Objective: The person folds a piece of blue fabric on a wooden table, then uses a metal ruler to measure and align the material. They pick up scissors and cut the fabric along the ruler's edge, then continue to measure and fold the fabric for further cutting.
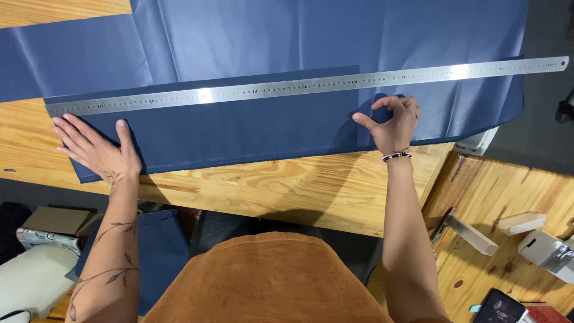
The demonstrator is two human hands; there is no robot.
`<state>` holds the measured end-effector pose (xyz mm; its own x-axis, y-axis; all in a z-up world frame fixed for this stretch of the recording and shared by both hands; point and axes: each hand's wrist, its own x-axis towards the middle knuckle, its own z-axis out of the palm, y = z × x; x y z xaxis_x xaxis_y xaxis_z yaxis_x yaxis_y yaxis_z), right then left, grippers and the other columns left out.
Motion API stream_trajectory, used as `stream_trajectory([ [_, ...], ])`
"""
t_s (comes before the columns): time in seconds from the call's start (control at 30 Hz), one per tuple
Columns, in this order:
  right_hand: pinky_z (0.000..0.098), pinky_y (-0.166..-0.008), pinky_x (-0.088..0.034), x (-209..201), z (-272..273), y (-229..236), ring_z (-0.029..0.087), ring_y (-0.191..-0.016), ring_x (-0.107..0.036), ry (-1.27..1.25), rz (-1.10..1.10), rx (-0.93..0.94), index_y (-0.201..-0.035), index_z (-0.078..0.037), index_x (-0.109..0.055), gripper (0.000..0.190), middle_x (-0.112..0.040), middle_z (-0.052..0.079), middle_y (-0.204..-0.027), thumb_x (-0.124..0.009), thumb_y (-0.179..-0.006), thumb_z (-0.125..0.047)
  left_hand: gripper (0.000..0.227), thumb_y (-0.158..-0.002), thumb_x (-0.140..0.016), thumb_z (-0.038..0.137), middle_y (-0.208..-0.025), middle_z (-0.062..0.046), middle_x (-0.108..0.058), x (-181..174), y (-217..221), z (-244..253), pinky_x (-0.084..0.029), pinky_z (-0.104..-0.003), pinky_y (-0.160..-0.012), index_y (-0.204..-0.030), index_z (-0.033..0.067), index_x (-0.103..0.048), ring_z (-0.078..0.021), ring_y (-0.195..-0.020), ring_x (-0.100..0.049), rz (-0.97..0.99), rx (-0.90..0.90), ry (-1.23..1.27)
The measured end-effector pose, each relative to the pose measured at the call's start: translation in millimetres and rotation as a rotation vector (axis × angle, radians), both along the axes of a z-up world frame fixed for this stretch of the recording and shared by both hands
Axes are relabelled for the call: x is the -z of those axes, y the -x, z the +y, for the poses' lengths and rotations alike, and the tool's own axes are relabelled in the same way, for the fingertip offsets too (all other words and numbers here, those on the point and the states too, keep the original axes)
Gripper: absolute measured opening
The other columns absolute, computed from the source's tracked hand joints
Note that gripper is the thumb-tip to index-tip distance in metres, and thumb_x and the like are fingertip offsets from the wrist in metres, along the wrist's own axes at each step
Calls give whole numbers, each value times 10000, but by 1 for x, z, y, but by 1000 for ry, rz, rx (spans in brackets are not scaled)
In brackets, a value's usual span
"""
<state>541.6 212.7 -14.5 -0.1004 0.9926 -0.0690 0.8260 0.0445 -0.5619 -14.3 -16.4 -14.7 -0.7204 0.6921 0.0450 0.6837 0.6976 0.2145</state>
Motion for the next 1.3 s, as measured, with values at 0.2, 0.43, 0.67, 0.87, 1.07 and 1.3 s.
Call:
stream_trajectory([
  [0.2, 427, -1013, -335, 1, -1, 1, 166, -1059, -542, -3, 52, 11, -851, -260, -692, 444, -511, -92, -1034, -957, -699, -581, 878, -1160, -485, 652, -1749, -145, -79, 0, 2, 0, 1, -583, -1324, -1690, 43, -141, -322, -1635, -41, 1, 3, 1],
  [0.43, 415, -991, -375, -8, 1, 6, 226, -1113, -472, 88, 11, 54, -880, -282, -701, 437, -527, -77, -1044, -960, -686, -576, 904, -1143, -478, 677, -1749, -144, -67, -2, 3, -2, 4, -598, -1321, -1691, 47, -130, -339, -1634, -33, -31, 20, -15],
  [0.67, 422, -970, -381, -6, 1, 5, 234, -1132, -452, 120, 8, 67, -913, -317, -699, 418, -447, -44, -1033, -956, -703, -571, 941, -1127, -530, 690, -1743, -163, -65, 3, 11, -8, -32, -626, -1313, -1690, 49, -130, -394, -1637, -80, -23, 55, 4],
  [0.87, 419, -1003, -366, -2, 1, 3, 222, -1130, -468, 79, 18, 41, -920, -316, -699, 403, -470, -45, -1037, -954, -718, -554, 881, -1158, -477, 662, -1755, -142, -47, -2, 5, -6, -15, -626, -1320, -1694, 74, -96, -367, -1648, -55, -47, 60, -15],
  [1.07, 401, -987, -365, 3, 3, 1, 227, -1096, -475, 71, -22, 35, -918, -320, -707, 406, -488, -33, -1042, -975, -696, -529, 907, -1135, -508, 656, -1737, -181, -78, -4, 6, -4, -42, -647, -1295, -1683, 37, -136, -401, -1632, -107, -36, 56, 5],
  [1.3, 363, -915, -444, 3, 6, -4, 234, -1094, -466, 83, 10, 32, -924, -284, -714, 384, -522, -16, -1089, -973, -723, -484, 892, -1135, -458, 667, -1740, -170, -87, -4, -1, 2, -14, -623, -1308, -1681, 38, -140, -399, -1641, -118, 15, 49, -19],
])
